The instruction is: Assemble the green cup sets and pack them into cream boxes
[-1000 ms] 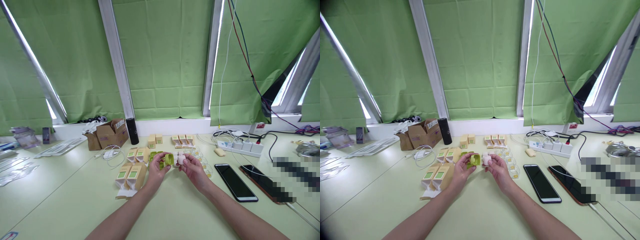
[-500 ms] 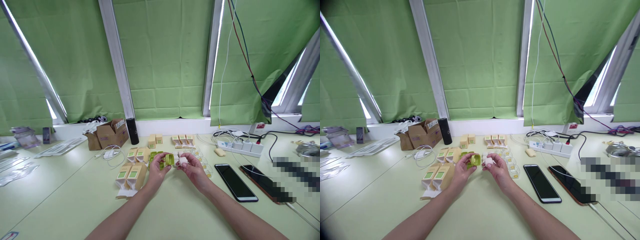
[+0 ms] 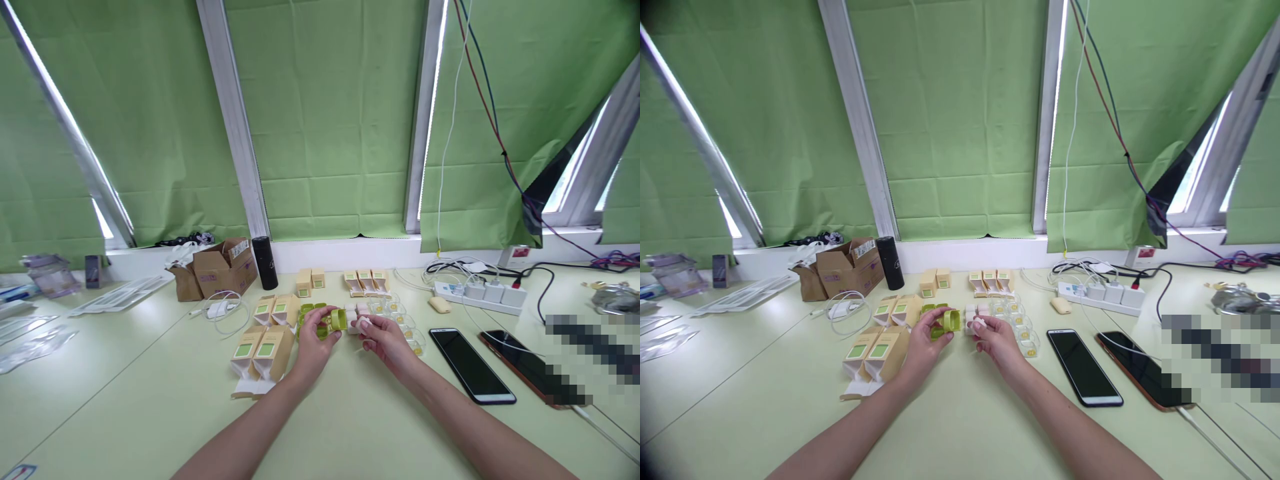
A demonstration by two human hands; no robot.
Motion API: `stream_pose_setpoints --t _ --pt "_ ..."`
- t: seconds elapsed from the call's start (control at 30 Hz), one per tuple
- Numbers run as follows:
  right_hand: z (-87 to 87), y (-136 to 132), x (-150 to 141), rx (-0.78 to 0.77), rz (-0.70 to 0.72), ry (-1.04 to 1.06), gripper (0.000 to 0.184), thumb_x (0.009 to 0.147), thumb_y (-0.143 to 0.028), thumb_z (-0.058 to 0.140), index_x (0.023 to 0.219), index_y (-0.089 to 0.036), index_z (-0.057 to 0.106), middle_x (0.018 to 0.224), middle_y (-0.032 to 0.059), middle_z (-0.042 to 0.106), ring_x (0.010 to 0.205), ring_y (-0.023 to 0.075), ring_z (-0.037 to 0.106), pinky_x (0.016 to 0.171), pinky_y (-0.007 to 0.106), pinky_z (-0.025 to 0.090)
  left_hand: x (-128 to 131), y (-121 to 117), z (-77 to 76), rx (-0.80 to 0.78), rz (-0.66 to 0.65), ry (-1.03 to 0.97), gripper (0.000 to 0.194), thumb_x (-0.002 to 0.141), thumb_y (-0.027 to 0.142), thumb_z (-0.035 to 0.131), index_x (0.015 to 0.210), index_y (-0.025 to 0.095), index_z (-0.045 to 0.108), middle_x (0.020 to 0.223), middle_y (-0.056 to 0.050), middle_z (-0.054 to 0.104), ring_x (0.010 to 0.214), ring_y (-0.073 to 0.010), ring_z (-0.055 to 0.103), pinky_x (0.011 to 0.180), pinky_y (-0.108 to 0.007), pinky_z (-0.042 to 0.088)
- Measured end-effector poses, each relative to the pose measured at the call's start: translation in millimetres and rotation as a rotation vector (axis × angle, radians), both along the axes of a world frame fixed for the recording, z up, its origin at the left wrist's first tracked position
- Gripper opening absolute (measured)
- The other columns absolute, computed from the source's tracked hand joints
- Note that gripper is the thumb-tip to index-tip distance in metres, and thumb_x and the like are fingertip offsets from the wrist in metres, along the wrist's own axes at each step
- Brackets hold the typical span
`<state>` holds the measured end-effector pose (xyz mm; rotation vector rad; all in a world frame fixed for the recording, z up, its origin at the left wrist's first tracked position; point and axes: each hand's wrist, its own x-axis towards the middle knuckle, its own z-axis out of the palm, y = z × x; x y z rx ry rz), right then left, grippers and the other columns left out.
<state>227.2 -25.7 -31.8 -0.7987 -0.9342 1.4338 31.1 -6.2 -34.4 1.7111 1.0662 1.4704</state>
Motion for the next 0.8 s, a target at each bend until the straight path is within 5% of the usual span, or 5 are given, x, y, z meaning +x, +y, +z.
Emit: stream_pose_setpoints --t 0.27,0.8 --pt "5.0 -4 -3 0.068 0.035 0.111 0.051 0.058 -0.035 0.099 0.102 -0.017 0.081 0.097 0.0101 0.079 0.077 0.0207 0.067 0.059 0.028 0.049 1 -3 4.9 0.029 0.055 0.059 0.047 0.072 0.012 0.074 0.117 0.023 0.075 0.120 -0.010 0.067 0.109 -0.0277 0.064 0.094 -0.042 0.051" --pt "-0.5 1 -3 0.202 -0.063 -0.126 0.045 0.064 -0.050 0.096 0.091 -0.018 0.079 0.078 0.0063 0.075 0.065 0.0184 0.061 0.053 0.029 0.049 8 -13 8.2 0.031 0.015 0.044 0.048 0.068 0.008 0.078 0.112 0.029 0.080 0.121 -0.009 0.057 0.120 -0.0311 0.057 0.109 -0.048 0.048"
